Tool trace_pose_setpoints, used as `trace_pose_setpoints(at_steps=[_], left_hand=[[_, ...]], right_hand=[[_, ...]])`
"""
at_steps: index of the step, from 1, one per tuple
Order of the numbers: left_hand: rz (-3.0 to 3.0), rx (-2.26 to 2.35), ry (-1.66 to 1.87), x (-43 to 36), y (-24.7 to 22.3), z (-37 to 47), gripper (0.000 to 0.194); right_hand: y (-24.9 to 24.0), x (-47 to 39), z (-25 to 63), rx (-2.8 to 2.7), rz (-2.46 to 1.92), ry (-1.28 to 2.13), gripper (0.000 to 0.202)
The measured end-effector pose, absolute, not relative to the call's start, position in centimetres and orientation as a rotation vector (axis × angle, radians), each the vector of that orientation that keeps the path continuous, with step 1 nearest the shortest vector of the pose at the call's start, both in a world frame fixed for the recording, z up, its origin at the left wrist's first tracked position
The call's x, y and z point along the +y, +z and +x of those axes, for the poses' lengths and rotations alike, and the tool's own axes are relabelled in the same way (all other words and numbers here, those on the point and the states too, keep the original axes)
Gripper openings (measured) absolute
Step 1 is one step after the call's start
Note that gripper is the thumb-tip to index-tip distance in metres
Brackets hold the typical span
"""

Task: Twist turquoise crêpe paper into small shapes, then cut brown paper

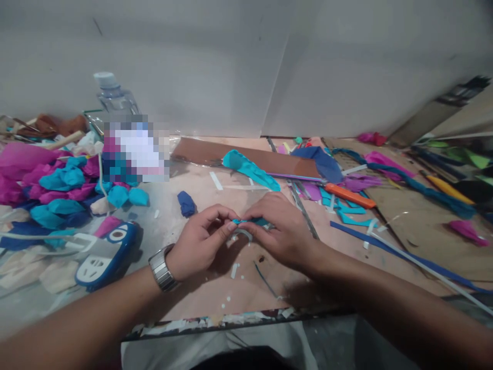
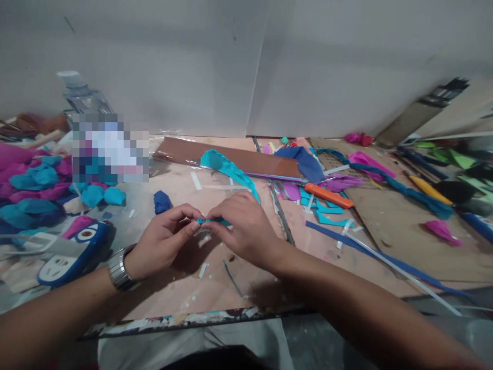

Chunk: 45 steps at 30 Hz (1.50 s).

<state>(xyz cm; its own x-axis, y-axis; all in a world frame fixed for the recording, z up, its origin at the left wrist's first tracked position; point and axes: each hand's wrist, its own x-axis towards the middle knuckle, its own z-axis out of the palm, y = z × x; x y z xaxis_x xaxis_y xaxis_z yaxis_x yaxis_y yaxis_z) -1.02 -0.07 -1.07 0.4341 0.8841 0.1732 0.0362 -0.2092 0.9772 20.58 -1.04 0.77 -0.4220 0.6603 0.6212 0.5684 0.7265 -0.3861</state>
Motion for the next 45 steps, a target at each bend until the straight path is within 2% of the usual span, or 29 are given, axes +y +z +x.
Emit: trace_pose_setpoints(at_steps=[5, 28, 37, 45], left_hand=[[1.712, 0.847, 1.031, 0.1, -1.1, -1.1, 0.015], [1.712, 0.805, 0.868, -0.3, -0.4, -0.9, 0.028], [1.693, 0.853, 0.870, -0.1, -0.6, -0.9, 0.036], [1.715, 0.871, 0.893, -0.1, -0.6, -0.9, 0.033]], right_hand=[[0.5, -0.9, 20.6, -2.093, -0.875, 0.169, 0.013], [-0.3, -0.5, 20.7, -2.057, -0.882, 0.223, 0.027], [0.2, -0.8, 20.6, -2.115, -0.863, 0.236, 0.015], [0.4, -1.0, 20.4, -2.058, -0.867, 0.295, 0.006]])
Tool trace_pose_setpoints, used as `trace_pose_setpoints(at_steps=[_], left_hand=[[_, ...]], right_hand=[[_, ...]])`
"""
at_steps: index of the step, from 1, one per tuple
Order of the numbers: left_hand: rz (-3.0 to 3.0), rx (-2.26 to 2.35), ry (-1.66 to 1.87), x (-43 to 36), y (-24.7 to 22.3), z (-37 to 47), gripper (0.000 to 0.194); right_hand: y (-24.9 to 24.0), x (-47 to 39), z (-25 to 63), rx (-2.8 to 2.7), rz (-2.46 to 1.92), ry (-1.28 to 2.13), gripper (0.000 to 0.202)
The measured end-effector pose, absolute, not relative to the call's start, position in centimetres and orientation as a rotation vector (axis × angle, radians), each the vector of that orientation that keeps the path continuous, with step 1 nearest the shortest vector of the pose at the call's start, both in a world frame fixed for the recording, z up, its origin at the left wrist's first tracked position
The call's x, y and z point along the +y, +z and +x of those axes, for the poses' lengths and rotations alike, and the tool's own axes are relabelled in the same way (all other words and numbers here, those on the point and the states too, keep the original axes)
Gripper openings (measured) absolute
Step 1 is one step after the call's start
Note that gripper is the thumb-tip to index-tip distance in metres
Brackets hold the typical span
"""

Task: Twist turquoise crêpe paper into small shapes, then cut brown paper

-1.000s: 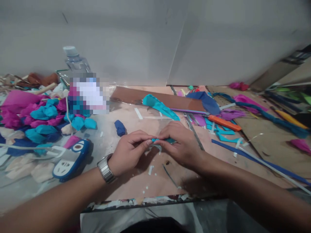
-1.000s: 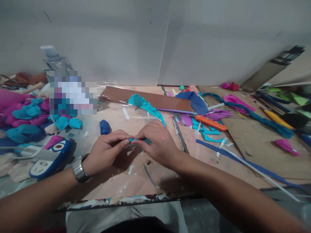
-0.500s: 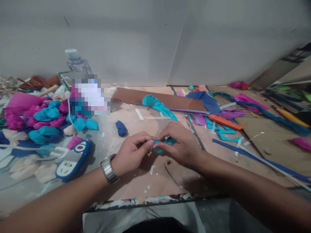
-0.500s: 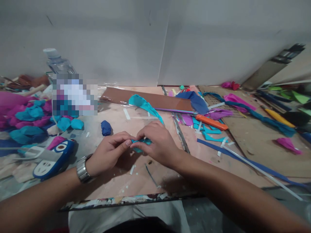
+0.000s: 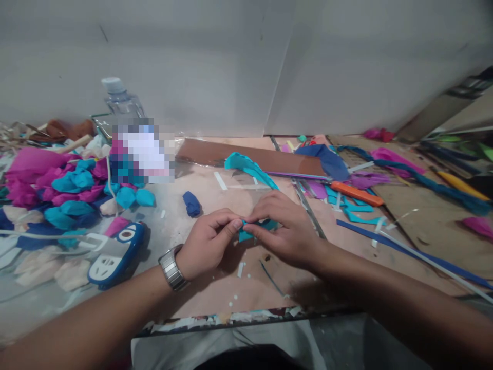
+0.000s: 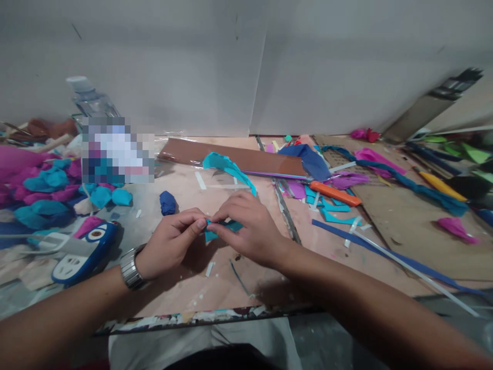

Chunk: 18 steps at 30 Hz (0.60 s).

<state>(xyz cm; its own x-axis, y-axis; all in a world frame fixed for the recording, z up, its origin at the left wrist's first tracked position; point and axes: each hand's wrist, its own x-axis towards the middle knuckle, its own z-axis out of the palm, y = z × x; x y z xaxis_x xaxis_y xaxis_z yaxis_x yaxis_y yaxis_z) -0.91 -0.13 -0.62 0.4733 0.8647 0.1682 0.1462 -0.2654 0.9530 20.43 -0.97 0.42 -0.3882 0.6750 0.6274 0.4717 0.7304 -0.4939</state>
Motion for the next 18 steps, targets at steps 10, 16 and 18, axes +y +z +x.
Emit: trace_pose_setpoints(at_steps=[10, 16, 18], left_hand=[[1.523, 0.881, 0.820, 0.02, -0.29, -0.87, 0.041], [1.418, 0.846, 0.782, -0.14, -0.41, -0.68, 0.048], [1.381, 0.853, 0.819, -0.02, -0.90, -0.74, 0.047]], right_hand=[[-0.15, -0.83, 20.61, -2.144, -0.871, 0.201, 0.014], [0.31, -0.89, 20.54, -2.161, -0.807, 0.164, 0.011], [0.49, -0.93, 20.52, -2.118, -0.832, 0.190, 0.011]])
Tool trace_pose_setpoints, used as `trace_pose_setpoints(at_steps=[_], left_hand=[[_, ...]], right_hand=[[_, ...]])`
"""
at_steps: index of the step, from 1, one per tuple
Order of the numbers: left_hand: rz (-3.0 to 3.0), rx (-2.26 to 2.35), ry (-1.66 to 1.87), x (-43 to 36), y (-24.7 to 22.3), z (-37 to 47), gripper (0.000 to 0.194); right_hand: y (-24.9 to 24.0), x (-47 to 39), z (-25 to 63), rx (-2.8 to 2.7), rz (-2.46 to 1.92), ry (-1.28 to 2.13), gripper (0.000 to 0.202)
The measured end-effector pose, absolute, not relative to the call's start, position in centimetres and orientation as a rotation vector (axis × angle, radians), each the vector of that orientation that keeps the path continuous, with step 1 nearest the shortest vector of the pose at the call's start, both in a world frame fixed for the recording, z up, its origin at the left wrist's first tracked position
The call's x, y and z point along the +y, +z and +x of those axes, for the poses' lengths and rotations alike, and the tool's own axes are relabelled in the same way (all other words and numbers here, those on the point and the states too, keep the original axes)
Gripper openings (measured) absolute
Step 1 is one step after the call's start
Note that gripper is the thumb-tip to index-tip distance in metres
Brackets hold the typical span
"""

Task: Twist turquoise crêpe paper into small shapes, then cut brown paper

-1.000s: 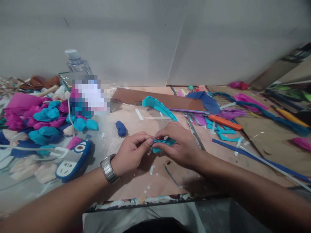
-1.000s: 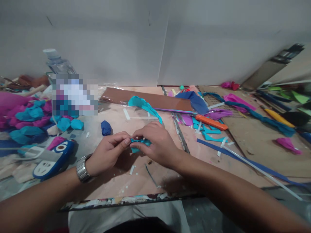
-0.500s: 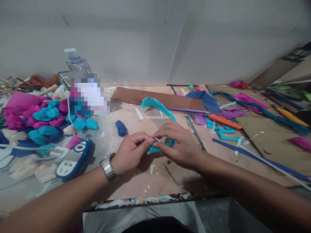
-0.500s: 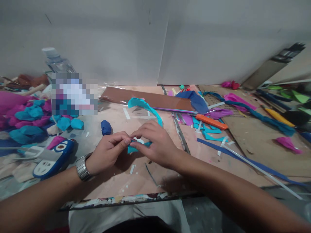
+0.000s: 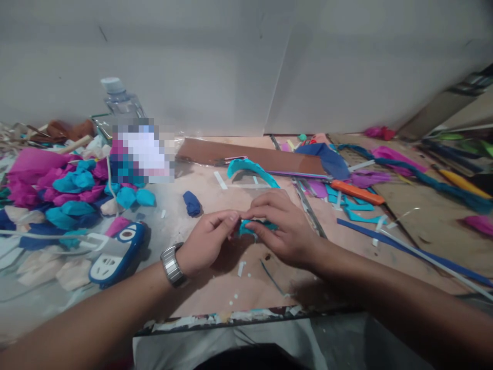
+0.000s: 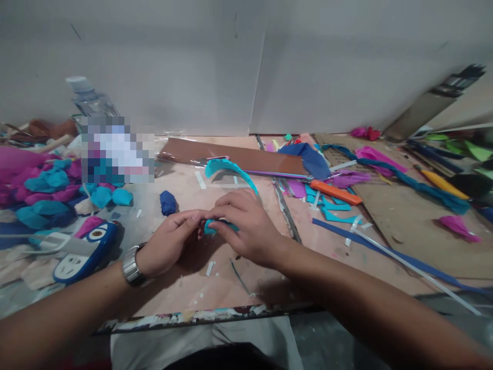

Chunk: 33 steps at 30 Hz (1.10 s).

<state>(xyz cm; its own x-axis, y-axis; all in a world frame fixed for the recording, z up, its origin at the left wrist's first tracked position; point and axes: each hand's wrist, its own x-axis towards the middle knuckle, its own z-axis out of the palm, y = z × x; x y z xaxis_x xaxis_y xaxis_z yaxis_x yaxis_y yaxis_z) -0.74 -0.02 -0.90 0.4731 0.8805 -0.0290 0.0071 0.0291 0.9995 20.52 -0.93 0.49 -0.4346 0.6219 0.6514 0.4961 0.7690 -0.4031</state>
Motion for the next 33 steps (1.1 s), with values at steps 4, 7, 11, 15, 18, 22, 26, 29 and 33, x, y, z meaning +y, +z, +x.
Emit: trace_pose_setpoints(at_steps=[4, 7, 11, 15, 18, 22, 26, 29, 33], left_hand=[[1.262, 0.829, 0.836, 0.3, -1.8, -1.0, 0.041], [1.230, 0.800, 0.781, 0.4, -1.8, -1.1, 0.037], [1.191, 0.779, 0.761, 0.3, -1.6, -1.1, 0.032], [1.142, 0.767, 0.803, 0.3, -1.6, -1.1, 0.028], [1.135, 0.770, 0.806, 0.3, -1.6, -1.0, 0.030], [1.149, 0.770, 0.786, 0.2, -1.3, -0.9, 0.032], [1.210, 0.762, 0.753, -0.1, -0.8, -1.0, 0.033], [1.320, 0.768, 0.752, -0.2, -0.6, -1.0, 0.034], [1.476, 0.801, 0.786, 0.0, -1.0, -0.9, 0.035]], right_hand=[[0.7, -0.9, 20.7, -1.990, -0.906, 0.192, 0.008], [0.8, -0.9, 20.8, -1.943, -0.913, 0.186, 0.006], [0.9, -0.9, 20.7, -1.946, -0.899, 0.185, 0.007], [1.0, -1.0, 20.7, -1.946, -0.877, 0.194, 0.006], [1.0, -1.0, 20.7, -1.943, -0.866, 0.195, 0.006], [1.0, -1.0, 20.7, -1.951, -0.869, 0.192, 0.006], [1.0, -1.1, 20.7, -1.955, -0.852, 0.200, 0.005], [1.0, -1.2, 20.6, -1.958, -0.859, 0.211, 0.006], [1.0, -1.2, 20.6, -1.965, -0.852, 0.245, 0.006]])
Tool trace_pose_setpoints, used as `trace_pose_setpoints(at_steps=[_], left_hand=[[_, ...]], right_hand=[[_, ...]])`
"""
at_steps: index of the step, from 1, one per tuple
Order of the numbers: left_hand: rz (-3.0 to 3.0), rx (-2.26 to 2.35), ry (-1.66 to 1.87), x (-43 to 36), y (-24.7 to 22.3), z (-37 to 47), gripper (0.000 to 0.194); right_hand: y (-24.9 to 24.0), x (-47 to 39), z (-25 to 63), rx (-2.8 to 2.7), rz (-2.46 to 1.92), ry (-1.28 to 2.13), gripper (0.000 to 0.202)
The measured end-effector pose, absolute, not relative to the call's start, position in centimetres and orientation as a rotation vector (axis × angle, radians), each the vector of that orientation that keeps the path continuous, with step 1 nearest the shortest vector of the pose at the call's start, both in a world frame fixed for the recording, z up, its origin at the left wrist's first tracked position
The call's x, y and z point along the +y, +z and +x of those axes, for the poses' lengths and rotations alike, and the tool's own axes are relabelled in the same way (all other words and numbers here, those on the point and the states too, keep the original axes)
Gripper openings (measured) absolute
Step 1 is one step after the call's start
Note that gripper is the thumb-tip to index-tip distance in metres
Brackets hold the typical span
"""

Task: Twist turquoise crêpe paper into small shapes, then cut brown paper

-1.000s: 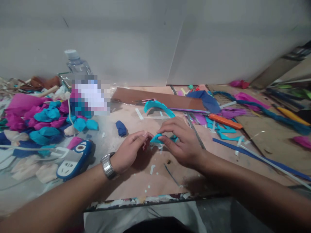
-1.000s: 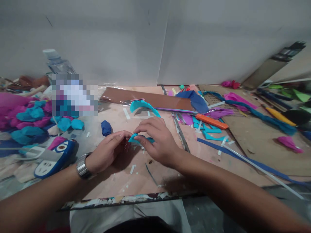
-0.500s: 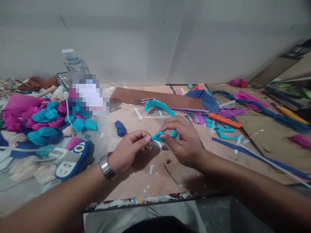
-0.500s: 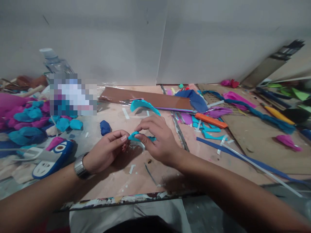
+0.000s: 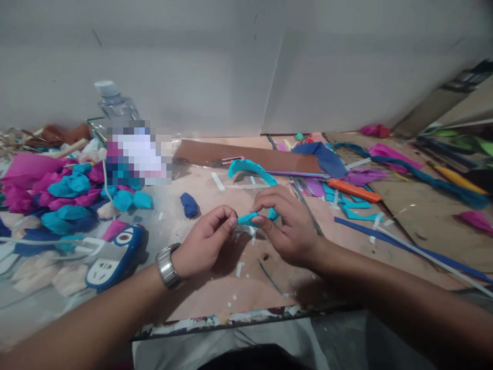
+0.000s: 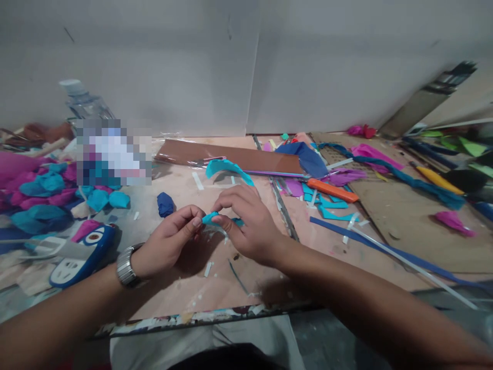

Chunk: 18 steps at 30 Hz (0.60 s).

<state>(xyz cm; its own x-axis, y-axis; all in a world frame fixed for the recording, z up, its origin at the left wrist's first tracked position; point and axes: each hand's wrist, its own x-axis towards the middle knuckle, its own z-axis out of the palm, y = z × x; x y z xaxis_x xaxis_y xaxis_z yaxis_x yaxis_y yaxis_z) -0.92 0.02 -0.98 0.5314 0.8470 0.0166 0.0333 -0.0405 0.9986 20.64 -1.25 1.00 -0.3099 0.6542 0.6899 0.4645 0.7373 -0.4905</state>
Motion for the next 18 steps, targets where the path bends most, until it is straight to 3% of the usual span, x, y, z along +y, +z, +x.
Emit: trace_pose_setpoints(at_steps=[7, 13, 18], left_hand=[[1.550, 0.896, 0.936, -0.10, -1.35, -1.14, 0.025], [2.018, 0.798, 0.938, -0.12, -1.12, -1.05, 0.013], [2.079, 0.805, 0.861, -0.10, -1.43, -0.98, 0.017]], right_hand=[[1.07, -1.06, 20.76, -2.011, -0.872, 0.191, 0.006], [0.78, -0.87, 20.70, -2.117, -0.863, 0.169, 0.009], [0.73, -0.83, 20.68, -2.115, -0.859, 0.138, 0.008]])
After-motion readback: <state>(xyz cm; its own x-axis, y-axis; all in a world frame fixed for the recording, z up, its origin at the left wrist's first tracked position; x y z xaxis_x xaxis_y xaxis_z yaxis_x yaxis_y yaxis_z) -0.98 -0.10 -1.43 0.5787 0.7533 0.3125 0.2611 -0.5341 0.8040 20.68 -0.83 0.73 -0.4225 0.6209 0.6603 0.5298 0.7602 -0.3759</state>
